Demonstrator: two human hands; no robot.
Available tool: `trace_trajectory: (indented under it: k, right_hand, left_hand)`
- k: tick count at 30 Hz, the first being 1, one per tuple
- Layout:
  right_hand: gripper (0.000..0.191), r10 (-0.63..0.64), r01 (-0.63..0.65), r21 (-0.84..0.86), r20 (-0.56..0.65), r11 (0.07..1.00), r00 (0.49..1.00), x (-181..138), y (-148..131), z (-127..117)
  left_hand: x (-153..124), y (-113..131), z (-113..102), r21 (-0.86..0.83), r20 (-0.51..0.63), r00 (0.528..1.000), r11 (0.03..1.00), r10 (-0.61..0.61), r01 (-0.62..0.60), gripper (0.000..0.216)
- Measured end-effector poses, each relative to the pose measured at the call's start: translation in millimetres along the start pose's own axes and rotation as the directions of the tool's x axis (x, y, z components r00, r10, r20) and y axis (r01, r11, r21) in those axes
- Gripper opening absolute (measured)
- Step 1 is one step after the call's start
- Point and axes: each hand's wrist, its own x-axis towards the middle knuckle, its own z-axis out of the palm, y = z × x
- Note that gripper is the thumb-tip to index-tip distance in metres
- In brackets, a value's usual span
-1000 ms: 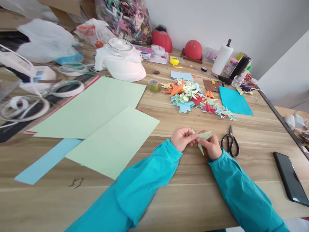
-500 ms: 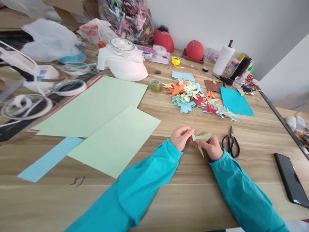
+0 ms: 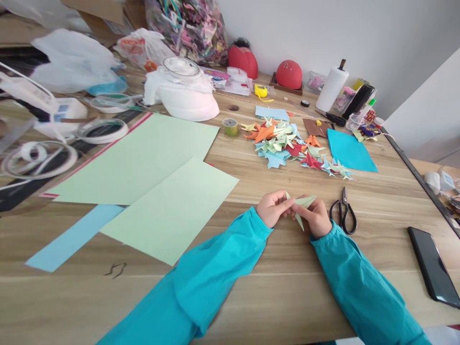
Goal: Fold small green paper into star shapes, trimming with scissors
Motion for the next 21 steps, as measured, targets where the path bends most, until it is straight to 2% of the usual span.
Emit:
trace_trajectory:
  k: [6, 14, 21]
  right_hand:
    - [0.025, -0.019, 0.019, -0.002, 0.066, 1.000, 0.998, -0.3, -3.4, -1.2]
    - [0.023, -0.016, -0.004, 0.137, 0.148, 0.990, 0.989, 0.2, -1.8, -0.1]
    - [0.019, -0.004, -0.002, 0.189, 0.029, 0.982, 1.000, 1.0, -5.5, 3.5]
  left_hand:
    - [2.1, -3.4, -0.3, -0.071, 0.059, 0.997, 0.996, -0.049, 0.053, 0.037]
    - [1.5, -7.1, 3.0, -0.265, 0.150, 0.987, 0.959, -0.059, 0.097, 0.039]
    - [2.7, -4.2, 2.8, -0.291, 0.072, 0.994, 0.952, -0.082, 0.099, 0.036]
